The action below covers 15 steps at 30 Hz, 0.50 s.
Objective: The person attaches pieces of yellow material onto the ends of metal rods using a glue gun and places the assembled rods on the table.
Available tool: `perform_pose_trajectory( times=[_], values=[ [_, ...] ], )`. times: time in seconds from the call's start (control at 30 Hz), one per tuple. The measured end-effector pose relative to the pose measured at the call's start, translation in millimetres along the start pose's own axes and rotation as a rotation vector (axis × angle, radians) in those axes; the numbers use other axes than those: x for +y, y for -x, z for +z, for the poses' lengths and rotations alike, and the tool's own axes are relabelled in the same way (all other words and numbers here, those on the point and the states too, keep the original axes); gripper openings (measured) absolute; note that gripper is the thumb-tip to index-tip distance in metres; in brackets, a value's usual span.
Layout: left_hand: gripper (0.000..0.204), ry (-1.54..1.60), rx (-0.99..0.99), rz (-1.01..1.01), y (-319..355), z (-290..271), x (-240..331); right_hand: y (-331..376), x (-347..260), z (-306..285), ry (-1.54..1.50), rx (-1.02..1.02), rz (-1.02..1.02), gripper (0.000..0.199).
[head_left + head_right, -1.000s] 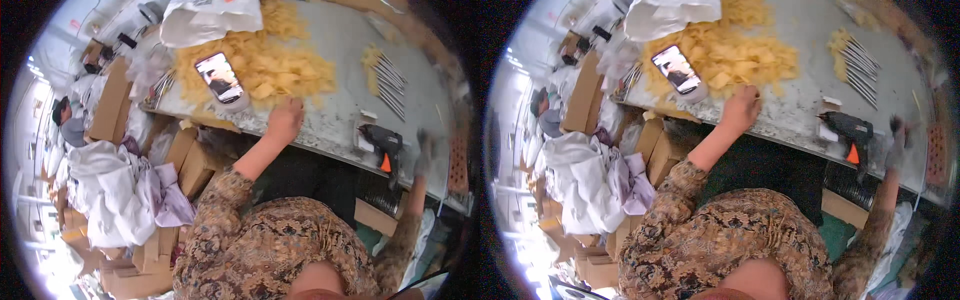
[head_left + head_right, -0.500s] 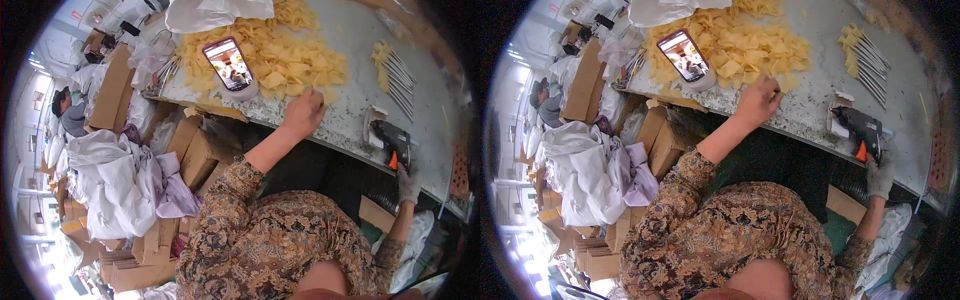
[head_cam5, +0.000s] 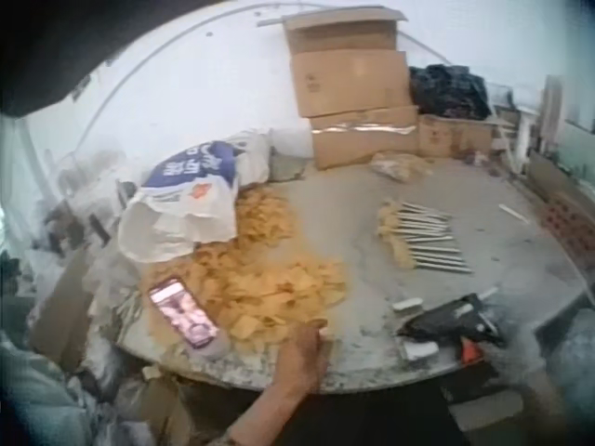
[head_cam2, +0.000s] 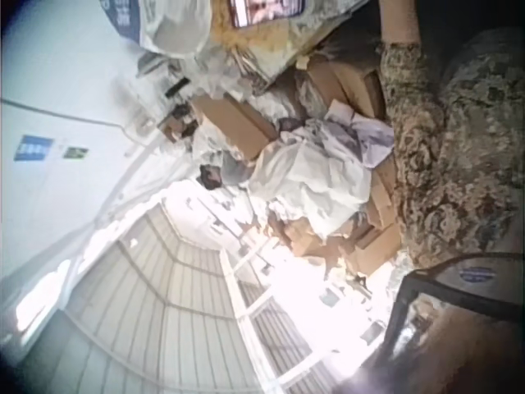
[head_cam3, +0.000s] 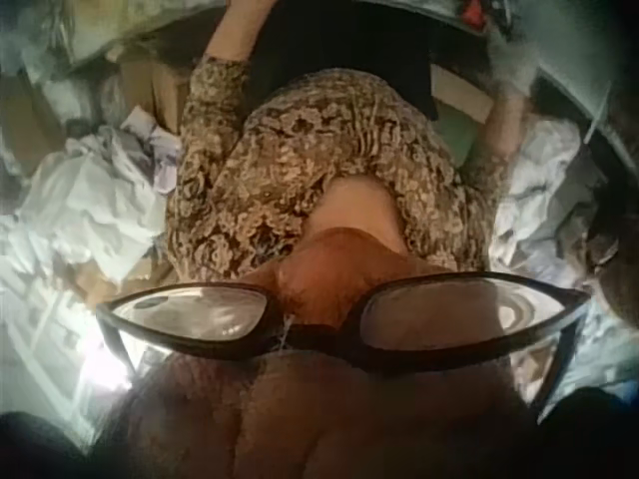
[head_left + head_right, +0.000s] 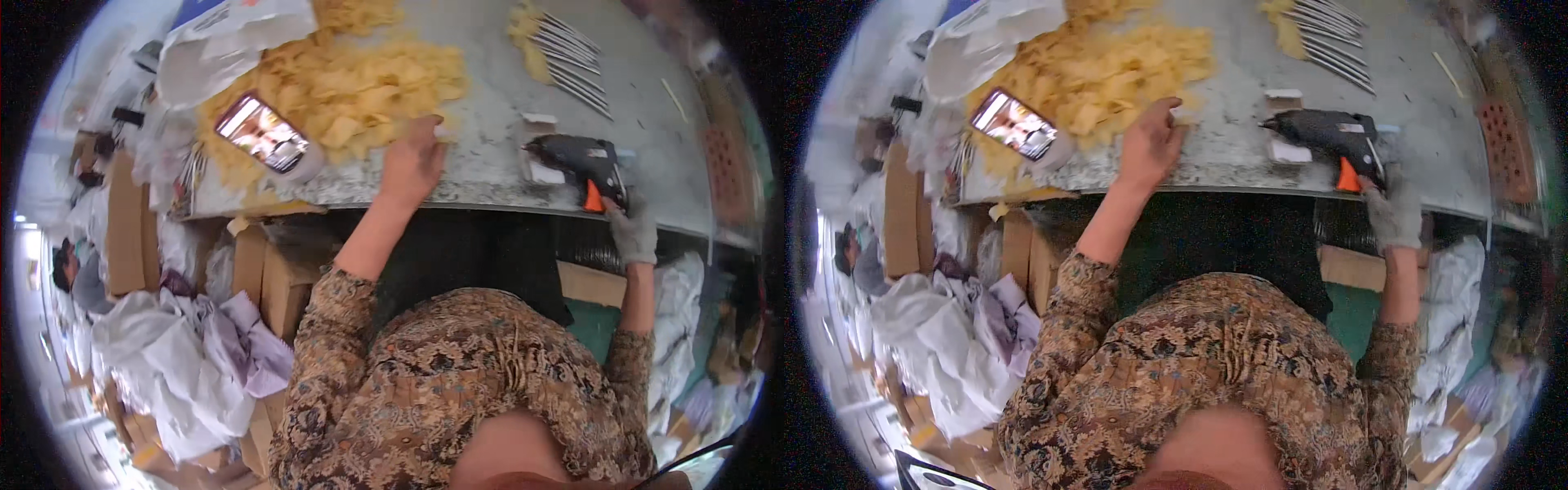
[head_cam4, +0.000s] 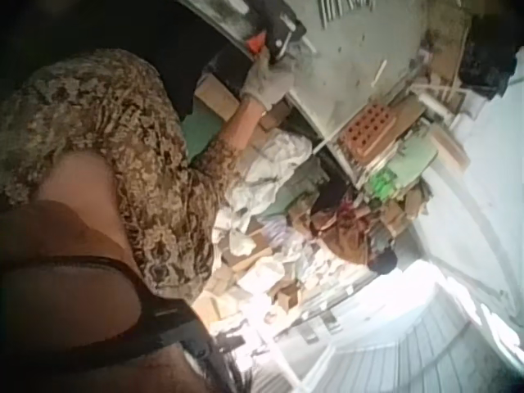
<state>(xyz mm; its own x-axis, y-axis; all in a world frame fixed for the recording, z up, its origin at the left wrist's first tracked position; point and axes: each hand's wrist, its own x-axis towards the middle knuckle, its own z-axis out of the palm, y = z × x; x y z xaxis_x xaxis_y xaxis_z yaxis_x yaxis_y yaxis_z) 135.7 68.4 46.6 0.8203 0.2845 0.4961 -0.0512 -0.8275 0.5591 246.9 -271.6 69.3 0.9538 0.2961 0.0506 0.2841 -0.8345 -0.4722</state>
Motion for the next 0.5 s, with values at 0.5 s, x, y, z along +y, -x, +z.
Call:
perform_pose_trajectory(
  times=[0.5],
  values=[
    [0.019, 1.485, -0.227, -0.812, 0.9, 33.7, 51.6, 8.1, -28.1, -12.6, 0.137, -0.032, -0.052, 0.048]
  ],
)
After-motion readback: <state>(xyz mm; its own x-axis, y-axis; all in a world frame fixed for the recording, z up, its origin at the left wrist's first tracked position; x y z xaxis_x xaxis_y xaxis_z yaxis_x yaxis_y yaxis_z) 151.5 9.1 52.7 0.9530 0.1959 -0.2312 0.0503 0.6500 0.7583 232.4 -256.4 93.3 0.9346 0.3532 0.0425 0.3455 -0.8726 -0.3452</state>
